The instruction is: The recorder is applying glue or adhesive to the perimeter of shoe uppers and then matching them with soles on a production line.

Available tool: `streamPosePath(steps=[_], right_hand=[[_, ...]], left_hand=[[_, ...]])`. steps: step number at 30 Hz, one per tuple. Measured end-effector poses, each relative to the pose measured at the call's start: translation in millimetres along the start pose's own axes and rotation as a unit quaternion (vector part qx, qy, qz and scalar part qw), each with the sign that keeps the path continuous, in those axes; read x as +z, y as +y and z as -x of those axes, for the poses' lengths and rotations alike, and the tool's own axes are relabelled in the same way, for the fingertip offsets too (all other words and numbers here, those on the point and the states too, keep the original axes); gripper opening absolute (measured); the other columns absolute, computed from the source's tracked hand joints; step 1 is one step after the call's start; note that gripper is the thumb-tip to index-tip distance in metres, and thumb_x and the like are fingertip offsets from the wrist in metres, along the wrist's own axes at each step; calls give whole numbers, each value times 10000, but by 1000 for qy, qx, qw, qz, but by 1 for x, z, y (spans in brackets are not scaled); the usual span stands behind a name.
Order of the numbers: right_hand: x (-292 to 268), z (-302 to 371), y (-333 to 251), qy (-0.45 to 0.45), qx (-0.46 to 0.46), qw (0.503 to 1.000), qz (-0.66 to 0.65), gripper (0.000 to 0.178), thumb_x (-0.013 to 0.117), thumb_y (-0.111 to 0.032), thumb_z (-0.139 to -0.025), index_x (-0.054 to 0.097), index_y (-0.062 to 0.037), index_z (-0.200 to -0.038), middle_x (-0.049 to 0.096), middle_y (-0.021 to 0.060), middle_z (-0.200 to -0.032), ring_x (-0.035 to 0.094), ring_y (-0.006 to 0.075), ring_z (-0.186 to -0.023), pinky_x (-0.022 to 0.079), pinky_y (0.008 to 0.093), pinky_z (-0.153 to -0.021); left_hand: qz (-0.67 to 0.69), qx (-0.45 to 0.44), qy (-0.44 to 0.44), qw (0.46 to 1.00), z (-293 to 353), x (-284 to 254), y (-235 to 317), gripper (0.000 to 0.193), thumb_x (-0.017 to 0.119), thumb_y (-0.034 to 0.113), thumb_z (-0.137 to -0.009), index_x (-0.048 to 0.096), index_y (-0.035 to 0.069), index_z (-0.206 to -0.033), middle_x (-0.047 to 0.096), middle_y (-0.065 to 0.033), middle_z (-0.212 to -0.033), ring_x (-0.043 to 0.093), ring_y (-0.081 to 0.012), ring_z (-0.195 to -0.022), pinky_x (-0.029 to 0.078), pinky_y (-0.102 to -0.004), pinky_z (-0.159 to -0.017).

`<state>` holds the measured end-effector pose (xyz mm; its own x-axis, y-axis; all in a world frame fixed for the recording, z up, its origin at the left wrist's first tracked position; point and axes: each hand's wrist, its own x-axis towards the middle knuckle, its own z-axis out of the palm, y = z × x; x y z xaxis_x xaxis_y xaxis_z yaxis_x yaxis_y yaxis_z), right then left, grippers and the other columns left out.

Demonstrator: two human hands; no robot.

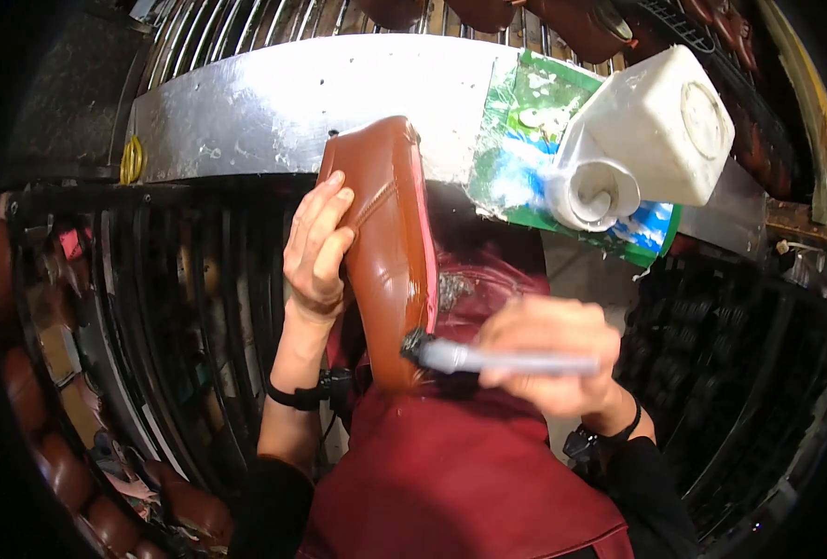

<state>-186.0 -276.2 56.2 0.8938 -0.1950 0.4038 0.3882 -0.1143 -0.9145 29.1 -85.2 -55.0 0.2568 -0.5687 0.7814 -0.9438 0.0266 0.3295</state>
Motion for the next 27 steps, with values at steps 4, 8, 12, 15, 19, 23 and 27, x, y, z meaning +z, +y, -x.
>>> streamPosePath(steps=[4, 8, 12, 15, 19, 23, 27], right_hand=[[-1, 12, -31, -35, 30, 999, -3, 186, 799, 45, -833, 757, 98, -1006, 750, 228, -927, 762, 298, -775, 634, 371, -678], [-8, 0, -15, 196, 233, 934, -190, 185, 705, -78, -999, 726, 97, -1056, 765, 174, -876, 720, 180, -646, 580, 292, -527], [-3, -22, 18, 296, 275, 885, -230, 172, 674, -83, -1012, 733, 76, -983, 757, 161, -814, 676, 161, -565, 516, 271, -459], [-1, -17, 9, 248, 274, 908, -197, 217, 661, -120, -1001, 695, 89, -957, 721, 159, -760, 617, 151, -518, 467, 262, -465], [-3, -8, -30, 114, 189, 974, -59, 67, 702, 40, -870, 721, 92, -907, 735, 139, -805, 666, 123, -627, 519, 257, -545], [-1, -14, -45, 52, 55, 997, 20, 176, 794, 79, -754, 715, 112, -908, 735, 218, -831, 745, 267, -736, 600, 335, -656], [-13, -29, -59, 29, 70, 994, 78, 234, 818, -125, -764, 721, 27, -912, 769, 213, -923, 763, 260, -800, 616, 342, -743]], left_hand=[[-23, 0, 2, 1000, -6, 0, 9, 224, 656, -16, -939, 499, 24, -1094, 680, -245, -1252, 685, -458, -1189, 585, -563, -1003], [-43, -1, -1, 999, -5, -1, 14, 241, 679, -3, -928, 523, 23, -1109, 687, -235, -1251, 688, -451, -1181, 584, -556, -1002], [-45, -6, 8, 999, -2, 4, 17, 251, 676, -19, -922, 531, 23, -1123, 692, -227, -1244, 691, -445, -1178, 587, -547, -998], [-48, -3, 8, 999, -6, 5, 16, 252, 667, -32, -923, 532, 24, -1129, 694, -225, -1244, 692, -444, -1176, 587, -542, -996], [-62, -16, -6, 998, -16, 0, 21, 256, 676, -30, -904, 562, 14, -1128, 699, -223, -1231, 691, -441, -1179, 588, -527, -991], [-56, -33, -12, 998, -25, -2, 20, 260, 689, -17, -887, 591, 5, -1126, 703, -222, -1218, 695, -441, -1169, 588, -521, -989], [-54, -89, -28, 994, -49, -4, 18, 281, 674, -64, -852, 620, -2, -1121, 713, -211, -1188, 710, -419, -1137, 590, -486, -981]])
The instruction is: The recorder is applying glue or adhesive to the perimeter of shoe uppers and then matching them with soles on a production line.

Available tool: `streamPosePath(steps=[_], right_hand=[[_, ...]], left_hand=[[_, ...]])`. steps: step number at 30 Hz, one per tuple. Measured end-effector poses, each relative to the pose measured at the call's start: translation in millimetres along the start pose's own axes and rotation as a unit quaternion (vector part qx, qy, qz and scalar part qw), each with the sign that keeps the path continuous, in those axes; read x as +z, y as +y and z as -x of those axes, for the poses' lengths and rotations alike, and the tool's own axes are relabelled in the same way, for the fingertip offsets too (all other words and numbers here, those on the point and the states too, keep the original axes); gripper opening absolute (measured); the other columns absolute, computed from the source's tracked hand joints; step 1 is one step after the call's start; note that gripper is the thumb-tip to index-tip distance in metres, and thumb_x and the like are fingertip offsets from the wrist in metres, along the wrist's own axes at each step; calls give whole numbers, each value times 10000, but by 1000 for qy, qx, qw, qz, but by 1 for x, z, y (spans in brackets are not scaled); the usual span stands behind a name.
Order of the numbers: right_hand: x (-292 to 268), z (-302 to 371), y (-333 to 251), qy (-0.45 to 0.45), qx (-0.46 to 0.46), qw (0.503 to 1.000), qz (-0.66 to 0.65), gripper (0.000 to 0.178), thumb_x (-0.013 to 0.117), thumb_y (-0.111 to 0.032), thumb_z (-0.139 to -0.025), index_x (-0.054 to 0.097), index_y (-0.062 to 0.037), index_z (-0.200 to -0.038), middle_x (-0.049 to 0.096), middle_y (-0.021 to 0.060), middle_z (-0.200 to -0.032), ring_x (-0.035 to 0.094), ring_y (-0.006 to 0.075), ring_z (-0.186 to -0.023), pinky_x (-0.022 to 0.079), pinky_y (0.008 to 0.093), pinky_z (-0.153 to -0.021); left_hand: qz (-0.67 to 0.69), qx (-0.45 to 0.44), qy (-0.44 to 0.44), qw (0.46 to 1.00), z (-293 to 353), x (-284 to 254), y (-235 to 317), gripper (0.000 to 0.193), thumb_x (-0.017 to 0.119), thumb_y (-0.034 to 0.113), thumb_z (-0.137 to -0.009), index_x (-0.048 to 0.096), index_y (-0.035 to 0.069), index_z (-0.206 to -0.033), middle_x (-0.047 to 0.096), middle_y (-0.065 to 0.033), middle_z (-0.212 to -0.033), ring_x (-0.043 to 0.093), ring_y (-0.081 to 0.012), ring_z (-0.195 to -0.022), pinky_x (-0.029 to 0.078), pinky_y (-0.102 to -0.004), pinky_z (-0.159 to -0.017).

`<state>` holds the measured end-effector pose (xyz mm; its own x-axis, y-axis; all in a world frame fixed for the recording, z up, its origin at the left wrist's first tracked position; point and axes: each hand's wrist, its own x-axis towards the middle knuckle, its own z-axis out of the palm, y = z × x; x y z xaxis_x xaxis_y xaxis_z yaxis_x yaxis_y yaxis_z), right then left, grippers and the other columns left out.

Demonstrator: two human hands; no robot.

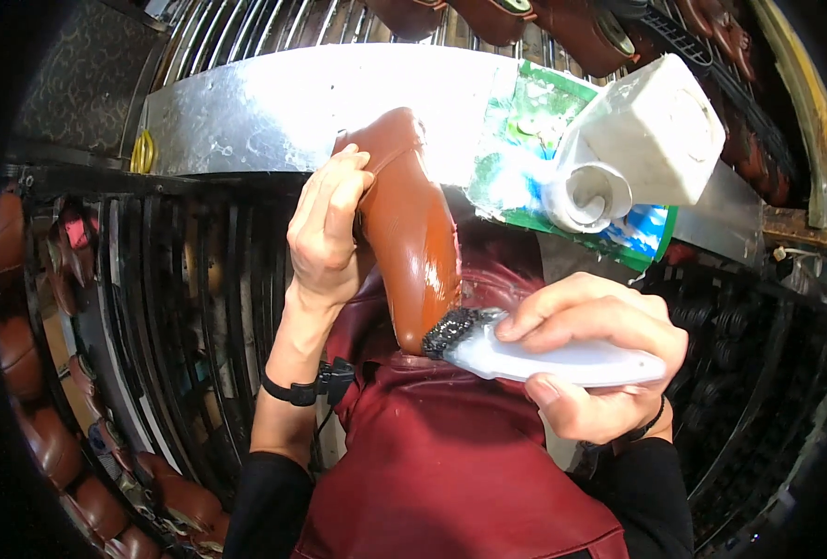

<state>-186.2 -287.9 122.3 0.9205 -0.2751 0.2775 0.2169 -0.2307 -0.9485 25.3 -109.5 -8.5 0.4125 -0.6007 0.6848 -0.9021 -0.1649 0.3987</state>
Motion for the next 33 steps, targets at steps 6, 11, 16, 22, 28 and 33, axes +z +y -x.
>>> streamPosePath(steps=[6, 11, 16, 22, 28, 33], right_hand=[[-18, -42, -1, 41, -91, 994, 42, 277, 819, -201, -756, 707, 12, -893, 763, 198, -900, 753, 272, -808, 600, 356, -768], [-33, -78, 30, 52, -130, 990, 28, 299, 727, -2, -725, 709, 86, -1010, 747, 238, -1043, 722, 316, -1025, 580, 418, -927], [-20, -45, 115, 138, 72, 986, 56, 228, 763, 16, -840, 741, 65, -1061, 756, 169, -1064, 731, 232, -939, 587, 348, -850], [-19, 25, 97, 431, 42, 901, -13, 222, 702, -141, -1033, 679, 75, -1079, 737, 168, -879, 693, 201, -595, 567, 298, -535], [-24, 29, 121, 455, 98, 875, 135, 192, 714, -119, -1025, 690, 69, -994, 691, 107, -706, 662, 148, -536, 541, 270, -478], [-36, 26, 110, 514, 189, 808, -216, 292, 666, -224, -1055, 668, 46, -946, 703, 156, -723, 649, 204, -477, 525, 307, -409]], left_hand=[[27, -116, -70, 990, -57, -20, 10, 499, 761, -80, -734, 610, 24, -1198, 715, -182, -1141, 722, -379, -1058, 594, -419, -909], [56, -128, -113, 984, -89, -20, -14, 825, 929, -29, -569, 587, 47, -1315, 696, -159, -1193, 711, -362, -1084, 582, -416, -932], [496, -345, -49, 795, -69, 7, -67, 977, 881, -196, -586, 527, -10, -1477, 652, -155, -1367, 667, -250, -1205, 601, -404, -1017], [512, -345, 99, 780, -34, -29, -24, 901, 772, 17, -629, 490, -94, -1478, 630, -242, -1386, 654, -343, -1248, 526, -464, -1088], [569, -442, 29, 693, 51, -1, -6, 789, 841, 92, -673, 575, -97, -1391, 644, -261, -1387, 642, -352, -1289, 471, -470, -1160], [567, -454, -35, 686, 50, -4, 18, 701, 846, 48, -636, 656, -94, -1296, 720, -234, -1258, 721, -308, -1129, 552, -408, -1046]])
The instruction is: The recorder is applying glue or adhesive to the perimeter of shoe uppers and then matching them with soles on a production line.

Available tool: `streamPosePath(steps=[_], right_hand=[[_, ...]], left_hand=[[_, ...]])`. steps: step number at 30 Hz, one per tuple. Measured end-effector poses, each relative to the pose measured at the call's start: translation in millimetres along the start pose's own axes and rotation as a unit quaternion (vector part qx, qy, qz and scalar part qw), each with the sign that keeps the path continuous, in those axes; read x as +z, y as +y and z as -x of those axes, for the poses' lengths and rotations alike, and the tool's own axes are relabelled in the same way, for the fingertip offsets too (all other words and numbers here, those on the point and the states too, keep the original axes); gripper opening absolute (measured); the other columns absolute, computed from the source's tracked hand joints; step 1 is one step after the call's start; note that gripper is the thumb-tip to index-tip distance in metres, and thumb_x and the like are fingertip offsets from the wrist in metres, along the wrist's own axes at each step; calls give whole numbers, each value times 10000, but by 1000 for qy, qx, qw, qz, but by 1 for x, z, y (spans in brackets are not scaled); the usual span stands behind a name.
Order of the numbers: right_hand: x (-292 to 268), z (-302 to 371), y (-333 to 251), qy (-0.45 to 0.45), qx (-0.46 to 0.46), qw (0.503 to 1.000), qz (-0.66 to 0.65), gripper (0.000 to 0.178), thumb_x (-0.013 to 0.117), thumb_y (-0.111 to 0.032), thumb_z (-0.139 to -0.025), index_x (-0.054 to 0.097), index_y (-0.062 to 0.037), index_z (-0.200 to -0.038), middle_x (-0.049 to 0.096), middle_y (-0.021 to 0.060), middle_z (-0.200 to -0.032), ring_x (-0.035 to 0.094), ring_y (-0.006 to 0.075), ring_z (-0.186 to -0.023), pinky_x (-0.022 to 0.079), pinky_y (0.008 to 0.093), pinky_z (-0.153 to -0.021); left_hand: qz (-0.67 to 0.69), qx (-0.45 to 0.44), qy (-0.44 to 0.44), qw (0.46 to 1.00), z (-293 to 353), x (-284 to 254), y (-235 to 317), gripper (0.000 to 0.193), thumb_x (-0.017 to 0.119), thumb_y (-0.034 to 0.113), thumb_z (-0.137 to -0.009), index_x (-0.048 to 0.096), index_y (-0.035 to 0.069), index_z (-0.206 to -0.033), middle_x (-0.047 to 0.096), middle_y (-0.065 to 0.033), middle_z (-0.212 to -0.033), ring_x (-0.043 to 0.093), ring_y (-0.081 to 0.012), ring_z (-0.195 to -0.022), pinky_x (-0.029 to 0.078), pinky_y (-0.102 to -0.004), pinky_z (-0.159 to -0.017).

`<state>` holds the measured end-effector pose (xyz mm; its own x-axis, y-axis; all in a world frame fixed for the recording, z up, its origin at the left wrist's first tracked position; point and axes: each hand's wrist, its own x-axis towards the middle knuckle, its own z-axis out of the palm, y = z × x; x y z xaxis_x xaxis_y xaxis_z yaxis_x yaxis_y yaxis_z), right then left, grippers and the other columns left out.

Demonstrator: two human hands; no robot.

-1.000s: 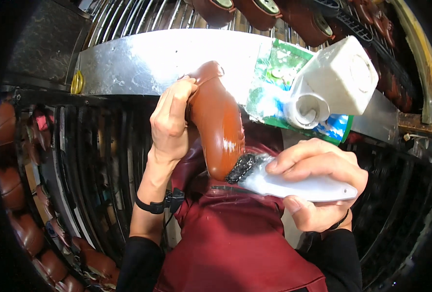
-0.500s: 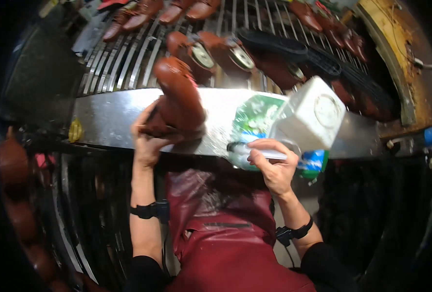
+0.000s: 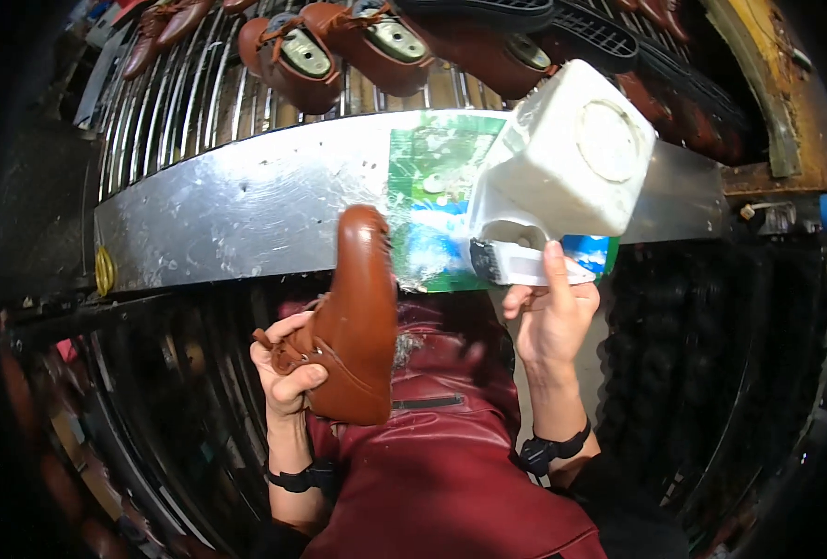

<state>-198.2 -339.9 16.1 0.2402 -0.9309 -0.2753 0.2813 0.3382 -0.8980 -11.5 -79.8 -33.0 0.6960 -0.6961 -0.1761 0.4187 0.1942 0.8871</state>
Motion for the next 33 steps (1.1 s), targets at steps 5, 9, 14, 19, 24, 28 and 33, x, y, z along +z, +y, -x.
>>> streamPosePath(steps=[5, 9, 14, 19, 24, 28, 33], right_hand=[[33, 1, -23, -155, 61, 981, -99, 223, 671, -150, -1004, 684, 72, -978, 716, 181, -780, 633, 233, -482, 523, 321, -436], [32, 22, -32, -228, -15, 973, -32, 179, 696, -91, -941, 690, 83, -904, 723, 161, -792, 638, 175, -514, 522, 297, -458], [13, 67, -23, -326, -57, 940, 79, 193, 733, -98, -928, 656, 78, -930, 726, 274, -935, 712, 225, -681, 594, 309, -562], [9, 107, -23, -411, -138, 891, 132, 124, 776, 7, -847, 701, 88, -904, 759, 240, -900, 760, 255, -771, 620, 347, -688], [16, 98, -40, -413, -95, 897, 126, 118, 753, -18, -888, 693, 76, -927, 752, 230, -951, 730, 214, -729, 600, 325, -647], [21, 102, -40, -352, -33, 926, 134, 105, 759, 1, -871, 720, 82, -925, 763, 180, -890, 710, 172, -733, 561, 294, -657], [16, 101, -52, -430, -202, 861, 182, 268, 850, 22, -723, 711, 78, -946, 755, 231, -928, 762, 264, -821, 603, 335, -753]], left_hand=[[0, -23, -39, 999, 5, 14, 16, 677, 837, 62, -672, 645, -119, -1296, 723, -252, -1248, 728, -316, -1122, 564, -427, -1030], [11, -32, -71, 997, 2, 22, 28, 641, 798, 85, -738, 632, -130, -1319, 704, -279, -1283, 730, -354, -1133, 565, -467, -1044], [28, -36, -84, 995, -9, 20, 29, 641, 742, 178, -834, 591, -165, -1354, 701, -278, -1271, 733, -340, -1114, 580, -452, -1016], [36, -23, -48, 998, -16, 21, 30, 625, 713, 237, -918, 570, -166, -1375, 717, -228, -1235, 733, -275, -1071, 575, -388, -977], [57, -32, -4, 998, -20, 27, 36, 465, 640, 177, -986, 615, -130, -1334, 743, -165, -1127, 736, -210, -968, 587, -332, -885], [72, -45, 0, 996, -19, 31, 40, 354, 604, 151, -1017, 657, -92, -1269, 756, -143, -1060, 747, -193, -903, 609, -318, -819], [126, -104, 4, 987, -12, 25, 38, 423, 520, 255, -1076, 611, -47, -1357, 721, -202, -1243, 749, -267, -1021, 615, -417, -935]])
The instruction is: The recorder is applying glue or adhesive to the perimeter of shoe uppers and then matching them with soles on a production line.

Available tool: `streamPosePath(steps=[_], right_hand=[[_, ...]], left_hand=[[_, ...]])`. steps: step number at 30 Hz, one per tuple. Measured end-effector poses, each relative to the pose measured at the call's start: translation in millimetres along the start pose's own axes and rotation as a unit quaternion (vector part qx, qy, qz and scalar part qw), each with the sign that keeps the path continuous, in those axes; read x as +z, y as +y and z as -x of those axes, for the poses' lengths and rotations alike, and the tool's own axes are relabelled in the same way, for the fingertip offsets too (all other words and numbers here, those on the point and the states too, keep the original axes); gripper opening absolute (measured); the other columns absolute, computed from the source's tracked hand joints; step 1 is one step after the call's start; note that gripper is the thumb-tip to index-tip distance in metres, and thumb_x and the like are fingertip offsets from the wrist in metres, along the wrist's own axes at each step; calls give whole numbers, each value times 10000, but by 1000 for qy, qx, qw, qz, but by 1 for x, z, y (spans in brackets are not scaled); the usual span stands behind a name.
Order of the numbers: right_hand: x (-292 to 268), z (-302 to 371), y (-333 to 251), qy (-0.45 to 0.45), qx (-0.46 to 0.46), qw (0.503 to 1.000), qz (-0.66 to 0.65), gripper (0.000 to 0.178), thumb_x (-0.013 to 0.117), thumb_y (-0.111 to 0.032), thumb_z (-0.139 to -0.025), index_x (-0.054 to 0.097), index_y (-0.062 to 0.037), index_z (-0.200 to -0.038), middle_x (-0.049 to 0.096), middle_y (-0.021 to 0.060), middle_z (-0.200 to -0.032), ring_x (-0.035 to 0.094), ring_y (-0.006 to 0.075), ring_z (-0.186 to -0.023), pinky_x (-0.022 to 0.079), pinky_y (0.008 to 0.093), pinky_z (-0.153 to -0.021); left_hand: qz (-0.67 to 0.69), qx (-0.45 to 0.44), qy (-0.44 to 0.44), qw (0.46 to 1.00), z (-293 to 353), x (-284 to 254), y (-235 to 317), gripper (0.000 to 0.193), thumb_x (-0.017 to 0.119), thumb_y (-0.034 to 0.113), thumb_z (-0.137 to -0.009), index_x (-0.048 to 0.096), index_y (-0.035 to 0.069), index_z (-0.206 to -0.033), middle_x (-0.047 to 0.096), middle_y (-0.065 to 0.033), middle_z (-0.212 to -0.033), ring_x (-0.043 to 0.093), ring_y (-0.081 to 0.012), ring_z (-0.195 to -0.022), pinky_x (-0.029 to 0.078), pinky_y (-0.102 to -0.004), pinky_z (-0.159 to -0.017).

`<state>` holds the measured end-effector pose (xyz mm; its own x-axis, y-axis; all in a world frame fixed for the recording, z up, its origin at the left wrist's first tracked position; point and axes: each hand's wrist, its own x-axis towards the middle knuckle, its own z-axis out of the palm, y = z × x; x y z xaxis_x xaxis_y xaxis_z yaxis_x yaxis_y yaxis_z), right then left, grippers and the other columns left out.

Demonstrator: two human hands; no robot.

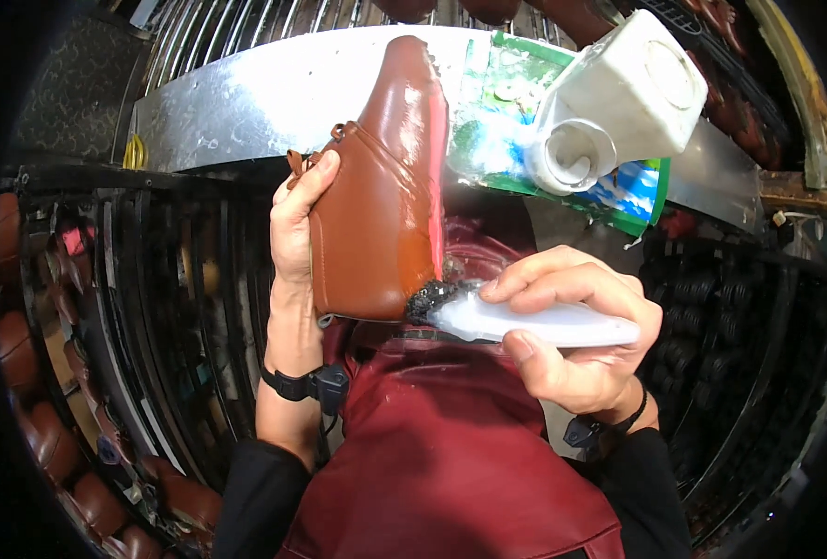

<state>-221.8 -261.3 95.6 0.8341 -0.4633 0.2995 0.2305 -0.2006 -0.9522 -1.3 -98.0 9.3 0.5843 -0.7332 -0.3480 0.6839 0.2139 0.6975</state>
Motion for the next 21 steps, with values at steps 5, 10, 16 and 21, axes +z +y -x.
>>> streamPosePath(steps=[5, 10, 16, 21], right_hand=[[-10, -27, -4, -70, -90, 993, -6, 309, 780, 28, -688, 712, 73, -986, 758, 240, -979, 763, 311, -900, 618, 400, -819], [-32, -81, 24, -140, -138, 980, -36, 338, 741, -12, -718, 701, 66, -1045, 760, 232, -1016, 750, 332, -948, 612, 456, -877], [-15, -80, 86, 90, 113, 963, -227, 193, 693, -129, -1023, 610, 44, -1042, 701, 114, -803, 662, 222, -544, 535, 369, -454], [20, -35, 94, 292, 230, 866, -334, 217, 666, -219, -1058, 601, -49, -940, 685, 117, -734, 665, 216, -512, 540, 321, -430]], left_hand=[[170, 35, -10, 985, 10, 26, -11, 326, 528, 215, -1088, 656, -28, -1263, 736, -154, -1161, 750, -237, -990, 636, -370, -879], [34, 119, 35, 992, 9, 28, -17, 305, 523, 171, -1099, 657, -39, -1277, 729, -120, -1167, 741, -215, -988, 634, -367, -889], [189, -30, -1, 982, -2, 34, 2, 371, 528, 258, -1091, 662, -22, -1295, 747, -140, -1166, 741, -249, -1026, 612, -408, -928], [-149, 198, 200, 948, -54, 15, 38, 289, 781, 75, -886, 736, -70, -1131, 748, -91, -995, 713, -159, -884, 566, -289, -807]])
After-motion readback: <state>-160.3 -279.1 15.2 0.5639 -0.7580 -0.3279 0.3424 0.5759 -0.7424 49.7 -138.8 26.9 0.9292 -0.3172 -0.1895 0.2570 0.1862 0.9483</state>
